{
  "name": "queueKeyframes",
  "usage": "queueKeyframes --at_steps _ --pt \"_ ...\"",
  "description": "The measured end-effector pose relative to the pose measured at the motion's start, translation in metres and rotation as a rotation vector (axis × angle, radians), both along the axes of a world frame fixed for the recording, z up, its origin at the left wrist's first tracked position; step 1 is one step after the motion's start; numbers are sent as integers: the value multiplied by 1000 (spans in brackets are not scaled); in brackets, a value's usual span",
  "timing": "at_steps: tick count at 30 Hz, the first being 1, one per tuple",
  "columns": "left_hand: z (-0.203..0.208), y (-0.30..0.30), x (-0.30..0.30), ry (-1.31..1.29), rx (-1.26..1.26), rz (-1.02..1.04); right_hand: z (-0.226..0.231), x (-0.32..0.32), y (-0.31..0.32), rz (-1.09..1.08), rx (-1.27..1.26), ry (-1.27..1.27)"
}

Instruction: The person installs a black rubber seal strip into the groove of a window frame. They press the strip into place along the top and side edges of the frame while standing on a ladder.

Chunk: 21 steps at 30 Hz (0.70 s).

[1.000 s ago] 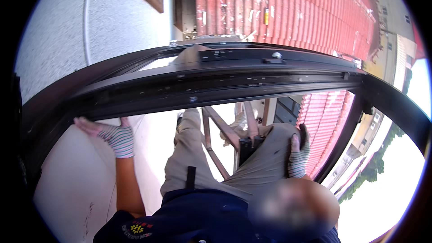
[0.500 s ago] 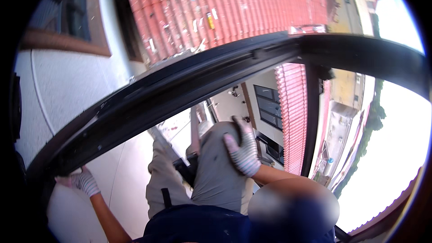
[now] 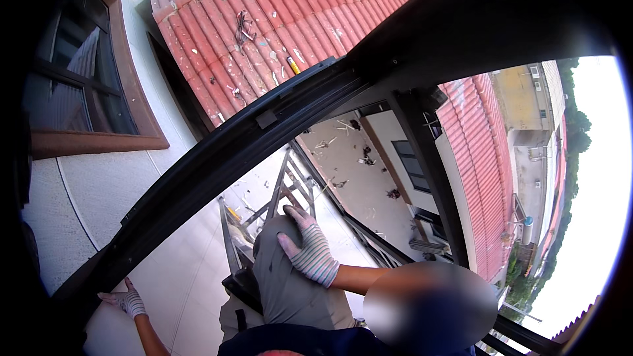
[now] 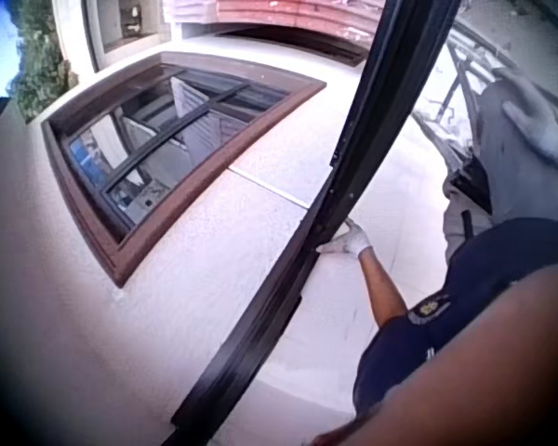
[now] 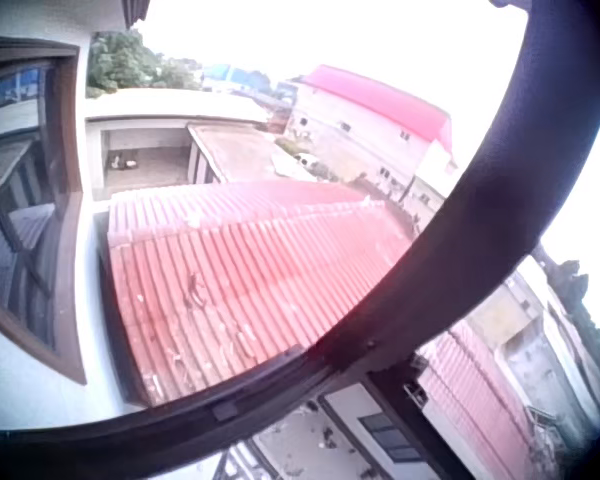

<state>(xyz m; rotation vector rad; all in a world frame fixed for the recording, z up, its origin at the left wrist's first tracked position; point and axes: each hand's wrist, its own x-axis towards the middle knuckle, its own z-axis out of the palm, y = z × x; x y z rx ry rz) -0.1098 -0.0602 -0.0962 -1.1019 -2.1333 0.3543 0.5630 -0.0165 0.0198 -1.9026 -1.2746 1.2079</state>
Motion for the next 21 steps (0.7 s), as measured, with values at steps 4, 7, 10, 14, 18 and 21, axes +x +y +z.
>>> queueKeyframes --at_steps 4,7,10,14,18,21 --pt "15 5 18 -171 -25 18 -17 10 -6 -91 57 121" --pt "28 9 23 -312 -42 27 -28 14 -4 -193 72 249" --pt "41 10 40 -408 -101 151 -33 22 6 -133 105 171" --pt "63 25 54 -492 -288 301 -36 42 58 -275 387 33" --pt "89 27 80 -576 -316 323 9 94 144 -423 163 -112" --pt "82 19 65 -587 -284 256 20 125 196 -371 68 -372"
